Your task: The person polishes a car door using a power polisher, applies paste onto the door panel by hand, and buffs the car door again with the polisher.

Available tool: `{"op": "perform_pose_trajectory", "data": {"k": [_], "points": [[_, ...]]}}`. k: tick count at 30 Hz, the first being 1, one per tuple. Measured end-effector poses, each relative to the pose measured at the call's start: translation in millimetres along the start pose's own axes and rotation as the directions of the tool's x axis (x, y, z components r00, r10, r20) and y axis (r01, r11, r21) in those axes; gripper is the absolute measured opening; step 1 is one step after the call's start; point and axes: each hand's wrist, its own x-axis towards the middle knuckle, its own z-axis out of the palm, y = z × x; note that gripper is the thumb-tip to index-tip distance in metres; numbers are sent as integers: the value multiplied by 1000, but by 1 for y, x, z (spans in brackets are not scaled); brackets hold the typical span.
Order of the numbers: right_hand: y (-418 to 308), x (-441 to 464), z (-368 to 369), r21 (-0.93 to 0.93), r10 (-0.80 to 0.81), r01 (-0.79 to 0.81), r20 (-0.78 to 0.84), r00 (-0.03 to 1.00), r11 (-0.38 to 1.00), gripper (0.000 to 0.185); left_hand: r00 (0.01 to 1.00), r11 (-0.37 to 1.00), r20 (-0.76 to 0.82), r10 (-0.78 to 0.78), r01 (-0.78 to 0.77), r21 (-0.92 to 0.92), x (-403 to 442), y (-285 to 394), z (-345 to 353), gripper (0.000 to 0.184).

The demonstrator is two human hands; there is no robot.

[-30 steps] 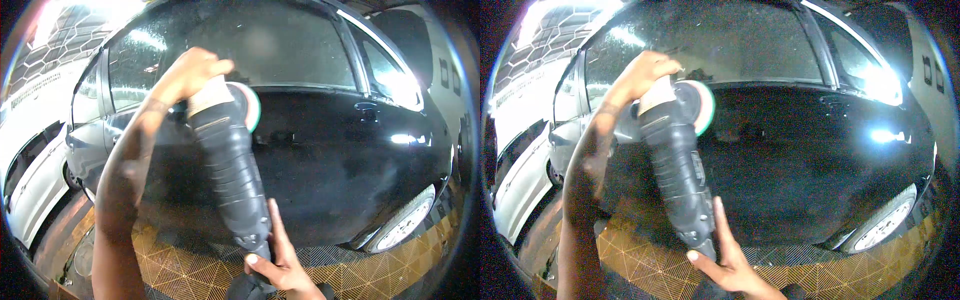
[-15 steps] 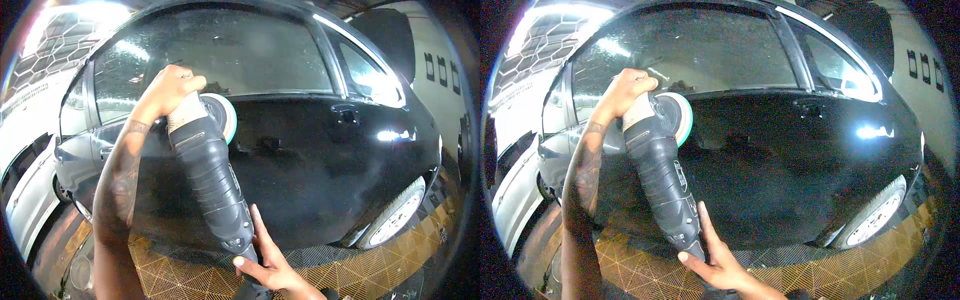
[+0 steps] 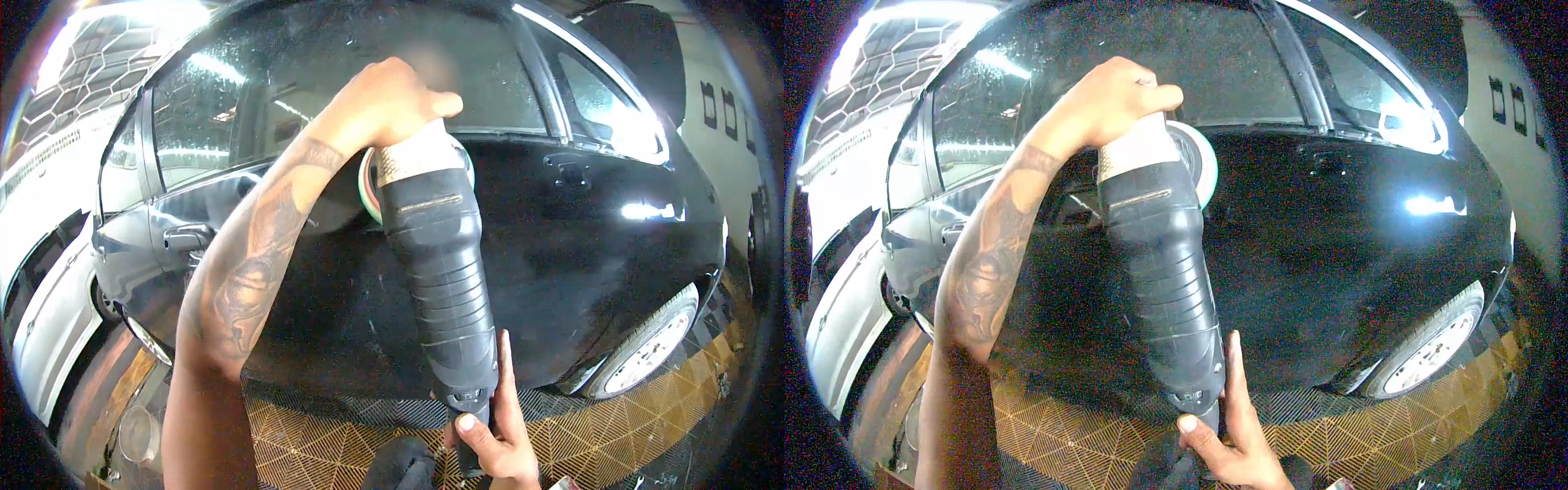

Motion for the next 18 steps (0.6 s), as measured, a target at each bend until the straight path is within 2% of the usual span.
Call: {"op": "perform_pose_trajectory", "data": {"k": [1,2,4,5,8,14,16,17,18], "points": [[6,2,-4,2,8,-8,6,1000,1000,103,990,977,-18,-139,134,-164,-2,-8,6,8],[15,6,-12,-128,-26,36,75,997,991,103,989,977,-11,-145,141,-161,-8,-14,11,8],[23,12,-13,-249,-54,92,156,986,964,103,997,1000,-73,-13,13,3,-20,-18,6,9],[25,15,-10,-285,-61,113,185,981,952,103,997,1000,-69,-18,19,7,-27,-20,4,9],[33,22,1,-321,-59,136,239,969,937,102,994,997,-108,9,-1,74,-49,-31,2,9],[37,34,24,-311,-25,128,315,949,942,98,998,997,-23,-65,65,39,-88,-54,-6,8],[39,39,34,-324,-10,126,337,941,938,97,994,999,-97,-54,54,-7,-104,-63,-4,8],[40,41,38,-337,-5,130,348,937,932,97,992,994,-72,-105,104,-21,-113,-69,-1,11],[40,44,42,-351,13,122,358,934,928,96,982,975,-82,-169,155,-160,-121,-77,3,15]]}}
